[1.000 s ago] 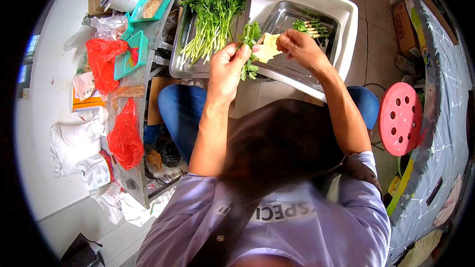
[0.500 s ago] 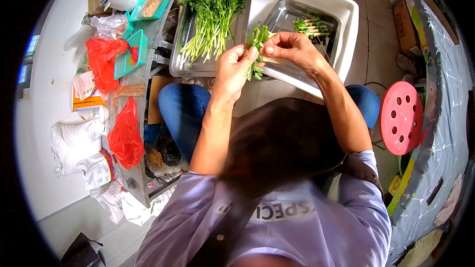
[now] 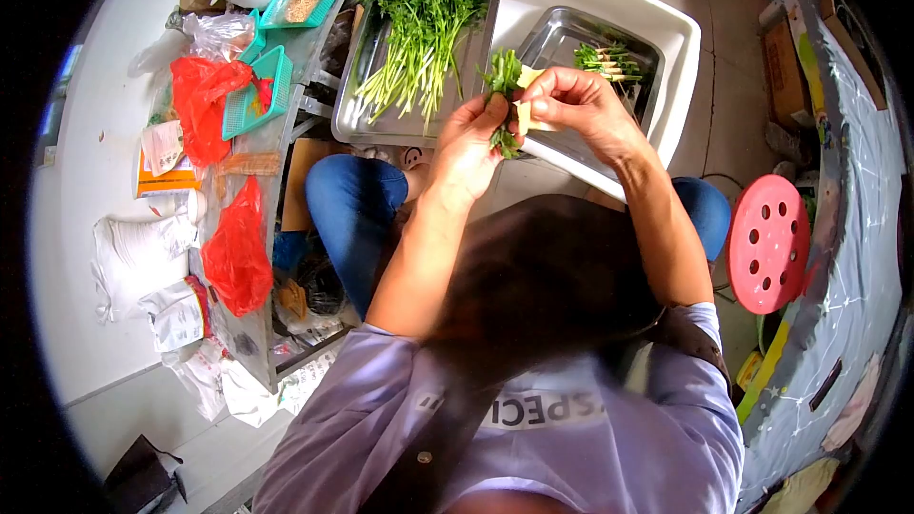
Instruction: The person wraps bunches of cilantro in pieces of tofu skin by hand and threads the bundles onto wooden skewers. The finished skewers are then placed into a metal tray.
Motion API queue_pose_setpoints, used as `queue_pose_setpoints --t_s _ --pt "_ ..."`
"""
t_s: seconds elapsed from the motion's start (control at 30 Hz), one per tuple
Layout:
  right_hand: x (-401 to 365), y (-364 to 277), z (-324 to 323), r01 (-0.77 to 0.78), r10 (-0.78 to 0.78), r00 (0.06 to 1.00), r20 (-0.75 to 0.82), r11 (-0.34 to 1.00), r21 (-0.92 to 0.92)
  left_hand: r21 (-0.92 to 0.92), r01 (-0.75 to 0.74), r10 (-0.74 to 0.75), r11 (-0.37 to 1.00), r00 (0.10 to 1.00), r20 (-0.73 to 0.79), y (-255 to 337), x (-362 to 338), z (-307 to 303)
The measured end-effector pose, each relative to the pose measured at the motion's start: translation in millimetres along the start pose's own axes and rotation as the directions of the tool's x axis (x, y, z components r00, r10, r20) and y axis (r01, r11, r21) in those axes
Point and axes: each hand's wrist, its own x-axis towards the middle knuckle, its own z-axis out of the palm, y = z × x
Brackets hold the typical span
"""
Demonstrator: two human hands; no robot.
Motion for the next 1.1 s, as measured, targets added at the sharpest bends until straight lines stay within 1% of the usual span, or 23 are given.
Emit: queue_pose_setpoints --t_s 0.03,0.1,0.13,0.23,0.27,0.33,0.37,0.57,0.63,0.73,0.83,0.87,0.97,1.0,1.07,1.1 --pt "2.4 3.4 1.3 0.024 -0.029 0.998 -0.060 0.997 -0.078 -0.016 -0.017 0.017 1.000 0.999 0.038 -2.8 1.8 -1.7" --pt "6.3 14.7 1.3 0.059 -0.101 0.980 -0.172 0.970 -0.235 0.021 -0.048 0.048 0.999 0.999 0.023 -7.8 3.3 -0.6" --pt "6.8 17.6 1.0 0.073 -0.125 0.972 -0.198 0.965 -0.252 0.040 -0.064 0.064 0.997 0.998 0.017 -8.9 3.6 1.0" --pt "7.5 20.3 4.9 0.054 -0.175 0.942 -0.287 0.921 -0.386 0.122 -0.073 0.078 0.990 0.996 -0.033 -8.5 2.5 7.3" --pt "6.6 19.3 6.9 0.043 -0.159 0.939 -0.305 0.934 -0.355 0.122 -0.105 0.110 0.987 0.993 -0.039 -8.3 2.2 10.2" --pt "6.7 19.3 6.4 0.036 -0.132 0.948 -0.289 0.949 -0.315 0.125 -0.168 0.175 0.978 0.983 -0.050 -7.8 1.7 14.8" --pt "6.8 19.1 6.3 0.032 -0.119 0.952 -0.282 0.955 -0.294 0.137 -0.174 0.182 0.975 0.982 -0.051 -7.8 1.4 14.2" --pt "5.1 16.1 9.6 0.026 -0.145 0.937 -0.319 0.937 -0.350 0.228 -0.233 0.246 0.945 0.969 -0.032 -10.8 1.8 14.4" --pt "5.1 16.3 8.2 -0.011 -0.124 0.931 -0.343 0.931 -0.366 0.258 -0.246 0.265 0.934 0.963 -0.041 -10.2 1.6 19.2" --pt "4.9 15.0 10.0 -0.052 -0.101 0.918 -0.384 0.928 -0.369 0.253 -0.162 0.188 0.954 0.978 -0.084 1.2 -8.4 28.4" --pt "4.3 15.1 11.0 -0.050 -0.118 0.915 -0.386 0.916 -0.398 0.414 -0.308 0.349 0.857 0.937 -0.024 -5.4 -6.3 29.6" --pt "4.3 15.4 11.3 -0.042 -0.130 0.917 -0.378 0.909 -0.414 0.417 -0.302 0.362 0.857 0.930 -0.070 -7.9 -3.1 30.4" --pt "7.6 21.1 5.7 0.045 -0.108 0.954 -0.280 0.974 -0.222 0.245 -0.263 0.297 0.933 0.948 -0.115 -5.1 -0.3 21.2" --pt "7.2 19.7 3.8 0.055 -0.109 0.965 -0.237 0.973 -0.223 0.139 -0.233 0.244 0.962 0.968 -0.066 -3.4 1.2 16.9" --pt "5.9 15.5 -0.9 0.077 -0.112 0.983 -0.149 0.972 -0.223 -0.017 -0.092 0.089 0.996 0.991 -0.099 -1.7 0.4 11.9" --pt "6.0 14.7 -3.5 0.067 -0.113 0.981 -0.156 0.960 -0.273 -0.097 -0.021 0.011 0.995 0.994 -0.106 0.4 -0.4 10.8"
